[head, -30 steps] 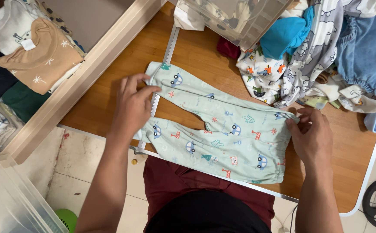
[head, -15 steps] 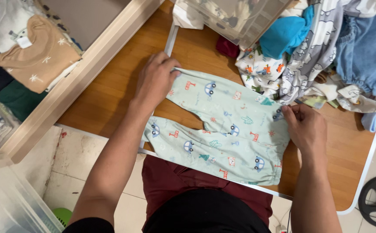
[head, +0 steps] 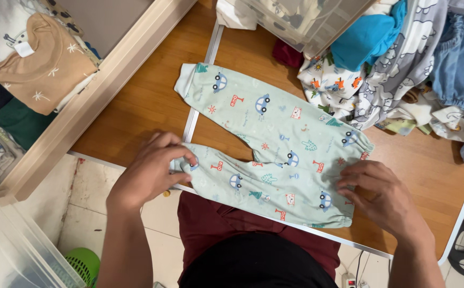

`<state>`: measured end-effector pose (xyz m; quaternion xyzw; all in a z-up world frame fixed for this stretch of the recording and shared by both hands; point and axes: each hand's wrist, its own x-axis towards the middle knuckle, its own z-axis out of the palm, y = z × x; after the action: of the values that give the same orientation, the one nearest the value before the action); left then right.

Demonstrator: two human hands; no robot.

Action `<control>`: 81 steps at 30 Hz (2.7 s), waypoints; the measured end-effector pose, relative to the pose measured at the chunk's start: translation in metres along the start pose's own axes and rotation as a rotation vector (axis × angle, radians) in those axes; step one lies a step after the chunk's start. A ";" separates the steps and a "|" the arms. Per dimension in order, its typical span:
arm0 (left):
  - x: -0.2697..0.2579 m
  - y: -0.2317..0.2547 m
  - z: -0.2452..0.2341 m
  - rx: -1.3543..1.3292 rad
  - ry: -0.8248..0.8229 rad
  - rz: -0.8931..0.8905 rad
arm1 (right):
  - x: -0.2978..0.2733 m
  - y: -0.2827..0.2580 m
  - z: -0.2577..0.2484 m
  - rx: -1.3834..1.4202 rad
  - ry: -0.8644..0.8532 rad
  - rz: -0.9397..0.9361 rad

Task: The person takes a pair of children's pants from a pile on a table, spreads them flat, folds them multiple times into a square, and places them into a storage bin.

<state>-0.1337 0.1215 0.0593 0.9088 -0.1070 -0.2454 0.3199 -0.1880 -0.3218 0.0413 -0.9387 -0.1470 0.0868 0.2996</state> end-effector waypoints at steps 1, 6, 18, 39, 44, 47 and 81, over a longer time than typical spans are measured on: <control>-0.006 -0.001 0.001 0.074 0.025 -0.044 | -0.002 0.001 -0.001 0.002 -0.004 0.000; -0.008 -0.011 0.009 0.174 0.098 -0.033 | -0.006 -0.006 -0.007 0.034 -0.071 -0.159; -0.006 -0.023 0.003 -0.041 0.145 0.096 | -0.011 -0.031 0.016 0.021 -0.214 -0.129; 0.145 0.014 -0.011 -0.018 0.800 0.608 | 0.031 0.054 -0.002 1.001 0.504 0.603; 0.093 -0.010 0.009 -0.014 0.434 0.253 | -0.012 0.054 0.013 0.547 0.421 0.548; 0.073 -0.010 0.012 0.148 0.322 0.317 | -0.020 0.046 0.018 0.478 0.289 0.514; 0.088 0.040 0.070 -0.080 0.313 0.403 | -0.010 -0.014 0.040 0.059 0.338 0.553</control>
<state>-0.0958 0.0227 0.0036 0.8829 -0.2252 -0.0370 0.4105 -0.2102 -0.2928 0.0183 -0.9351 0.1680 0.0119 0.3119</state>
